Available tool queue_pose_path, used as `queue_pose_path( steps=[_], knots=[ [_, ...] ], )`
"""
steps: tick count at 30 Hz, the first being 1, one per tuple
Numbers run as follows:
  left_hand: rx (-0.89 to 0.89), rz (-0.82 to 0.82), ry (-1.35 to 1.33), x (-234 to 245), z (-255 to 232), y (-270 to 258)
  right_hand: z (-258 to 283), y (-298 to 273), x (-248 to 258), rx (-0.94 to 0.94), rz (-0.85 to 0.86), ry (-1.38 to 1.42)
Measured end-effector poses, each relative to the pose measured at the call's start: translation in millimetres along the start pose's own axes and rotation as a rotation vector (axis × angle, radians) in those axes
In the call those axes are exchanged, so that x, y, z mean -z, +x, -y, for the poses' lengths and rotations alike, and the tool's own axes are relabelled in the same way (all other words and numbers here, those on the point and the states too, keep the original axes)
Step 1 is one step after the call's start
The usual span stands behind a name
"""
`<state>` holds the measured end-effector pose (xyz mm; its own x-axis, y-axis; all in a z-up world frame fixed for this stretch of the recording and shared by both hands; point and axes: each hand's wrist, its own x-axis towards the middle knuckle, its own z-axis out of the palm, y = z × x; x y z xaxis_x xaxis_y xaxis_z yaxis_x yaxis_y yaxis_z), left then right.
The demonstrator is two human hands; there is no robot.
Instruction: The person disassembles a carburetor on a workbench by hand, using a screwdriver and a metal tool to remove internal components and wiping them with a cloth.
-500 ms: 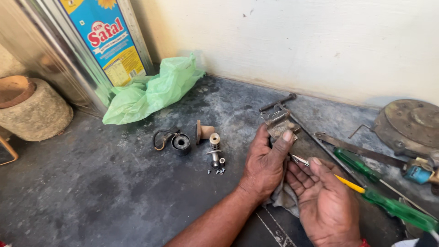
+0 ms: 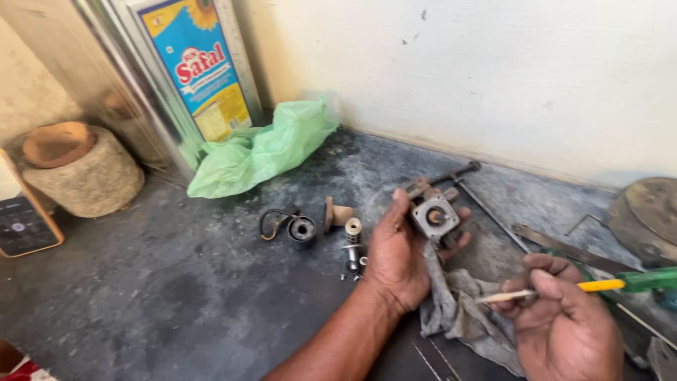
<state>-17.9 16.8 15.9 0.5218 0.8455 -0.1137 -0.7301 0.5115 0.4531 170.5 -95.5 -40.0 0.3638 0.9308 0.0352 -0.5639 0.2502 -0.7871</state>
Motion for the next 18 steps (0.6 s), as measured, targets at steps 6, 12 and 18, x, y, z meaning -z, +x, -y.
queue_pose_path(
  steps=[6,12,18],
  knots=[
    [0.056,0.123,-0.069,11,10,5,-29,-8,-10,-0.041,-0.071,-0.425],
    [0.054,0.118,-0.212,24,14,15,-31,-13,-41,-0.174,-0.136,-0.794],
    [0.155,0.245,-0.180,24,11,8,-31,-17,-64,-0.134,-0.146,-0.982]
  ],
)
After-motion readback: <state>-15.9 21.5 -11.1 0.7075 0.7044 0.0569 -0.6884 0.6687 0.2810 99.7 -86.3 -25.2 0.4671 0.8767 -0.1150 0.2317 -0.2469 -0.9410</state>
